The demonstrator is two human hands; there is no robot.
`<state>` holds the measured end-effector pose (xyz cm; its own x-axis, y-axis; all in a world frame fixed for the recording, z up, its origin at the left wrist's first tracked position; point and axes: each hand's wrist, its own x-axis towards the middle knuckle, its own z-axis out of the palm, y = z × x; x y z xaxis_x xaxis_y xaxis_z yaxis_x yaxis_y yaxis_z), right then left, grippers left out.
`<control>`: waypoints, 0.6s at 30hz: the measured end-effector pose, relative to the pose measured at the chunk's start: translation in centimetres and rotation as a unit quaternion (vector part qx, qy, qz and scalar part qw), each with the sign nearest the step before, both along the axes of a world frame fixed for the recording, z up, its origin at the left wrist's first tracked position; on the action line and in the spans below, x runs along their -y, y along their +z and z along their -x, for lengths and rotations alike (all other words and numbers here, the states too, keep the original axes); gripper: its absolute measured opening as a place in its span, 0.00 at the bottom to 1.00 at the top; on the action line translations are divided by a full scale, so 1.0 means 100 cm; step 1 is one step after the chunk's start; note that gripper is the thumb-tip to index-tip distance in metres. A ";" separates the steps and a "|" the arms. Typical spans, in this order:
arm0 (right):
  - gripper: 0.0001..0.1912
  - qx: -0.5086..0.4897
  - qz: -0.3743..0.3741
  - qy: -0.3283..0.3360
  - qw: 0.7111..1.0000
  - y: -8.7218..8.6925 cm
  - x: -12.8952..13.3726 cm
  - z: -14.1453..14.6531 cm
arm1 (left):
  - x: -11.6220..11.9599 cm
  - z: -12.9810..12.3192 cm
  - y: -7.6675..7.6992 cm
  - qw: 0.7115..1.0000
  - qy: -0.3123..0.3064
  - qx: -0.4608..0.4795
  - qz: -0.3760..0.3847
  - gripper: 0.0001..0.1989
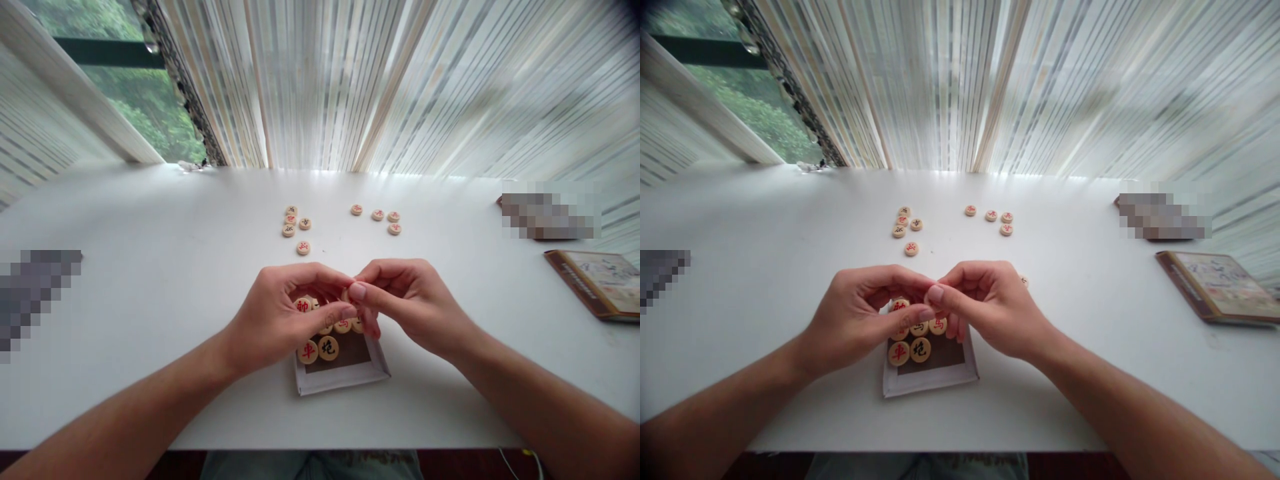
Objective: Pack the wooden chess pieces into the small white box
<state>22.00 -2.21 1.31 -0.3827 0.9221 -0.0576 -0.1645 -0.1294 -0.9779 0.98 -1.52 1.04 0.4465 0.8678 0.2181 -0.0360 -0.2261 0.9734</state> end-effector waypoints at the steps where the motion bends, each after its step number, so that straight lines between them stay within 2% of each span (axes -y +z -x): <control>1: 0.13 -0.003 -0.003 0.003 1.000 -0.001 0.000 -0.001 | 0.000 0.000 0.000 1.000 0.004 0.006 0.008 0.10; 9: 0.11 -0.056 0.004 0.031 0.998 -0.009 0.000 -0.005 | -0.001 0.000 0.001 0.993 0.014 0.067 0.093 0.13; 12: 0.14 -0.045 0.017 0.026 0.998 -0.007 0.000 -0.003 | -0.001 0.000 0.002 0.995 0.013 0.058 0.085 0.11; 18: 0.13 -0.010 0.017 0.000 1.000 -0.005 0.000 0.001 | 0.001 0.000 0.001 0.998 0.005 0.031 0.061 0.09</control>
